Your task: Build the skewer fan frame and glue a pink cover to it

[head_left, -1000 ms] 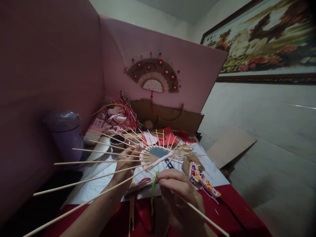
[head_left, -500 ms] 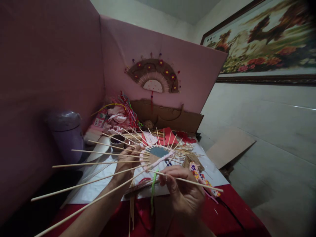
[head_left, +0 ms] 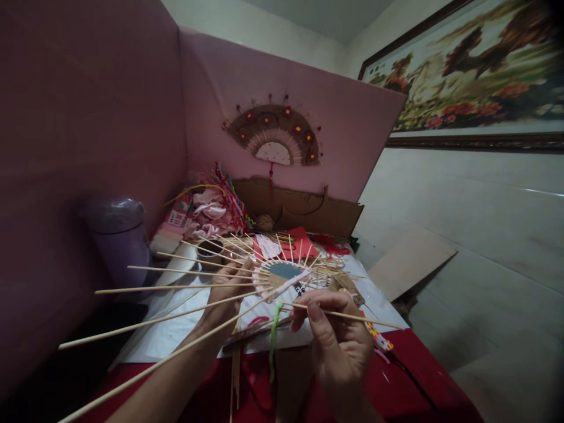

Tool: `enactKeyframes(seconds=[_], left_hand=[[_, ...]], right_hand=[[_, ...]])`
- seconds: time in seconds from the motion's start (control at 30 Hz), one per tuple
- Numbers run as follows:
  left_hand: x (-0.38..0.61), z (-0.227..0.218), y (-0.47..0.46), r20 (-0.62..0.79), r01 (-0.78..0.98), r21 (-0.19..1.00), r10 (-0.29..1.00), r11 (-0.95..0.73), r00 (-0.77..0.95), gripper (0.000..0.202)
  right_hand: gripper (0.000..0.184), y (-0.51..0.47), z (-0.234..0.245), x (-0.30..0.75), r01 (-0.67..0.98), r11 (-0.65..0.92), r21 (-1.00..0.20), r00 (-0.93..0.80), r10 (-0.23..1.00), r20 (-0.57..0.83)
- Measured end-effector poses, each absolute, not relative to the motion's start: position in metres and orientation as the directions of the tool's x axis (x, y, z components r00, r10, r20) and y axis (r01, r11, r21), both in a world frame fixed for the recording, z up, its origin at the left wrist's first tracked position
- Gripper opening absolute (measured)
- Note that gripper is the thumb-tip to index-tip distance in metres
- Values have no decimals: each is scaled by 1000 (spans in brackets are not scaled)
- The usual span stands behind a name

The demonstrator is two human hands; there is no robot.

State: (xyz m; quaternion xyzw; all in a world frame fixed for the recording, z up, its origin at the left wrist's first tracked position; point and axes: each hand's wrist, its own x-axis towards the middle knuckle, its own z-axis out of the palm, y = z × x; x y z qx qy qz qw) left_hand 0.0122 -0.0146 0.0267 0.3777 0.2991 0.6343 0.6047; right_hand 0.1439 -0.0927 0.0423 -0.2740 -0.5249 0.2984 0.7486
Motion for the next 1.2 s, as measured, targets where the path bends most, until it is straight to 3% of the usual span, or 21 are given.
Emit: enactKeyframes(seconds=[0.33,0.9,1.1,1.2], left_hand=[[13,30,-16,131,-547,831,991,-99,19,16],[13,29,-17,124,-556,826,992,-95,14,17],[13,29,-17,126,-570,816,992,-93,19,15],[12,28,-16,133,-552,828,991,-97,26,17]], right_hand=[[6,-89,41,143,-261,631,-730,241,775,584],[3,-87,39,142,-257,612,-748,229,790,568],[4,-88,51,149,-258,736,-626,358,675,645],[4,-79,56,168,-104,815,-571,501,539,677]])
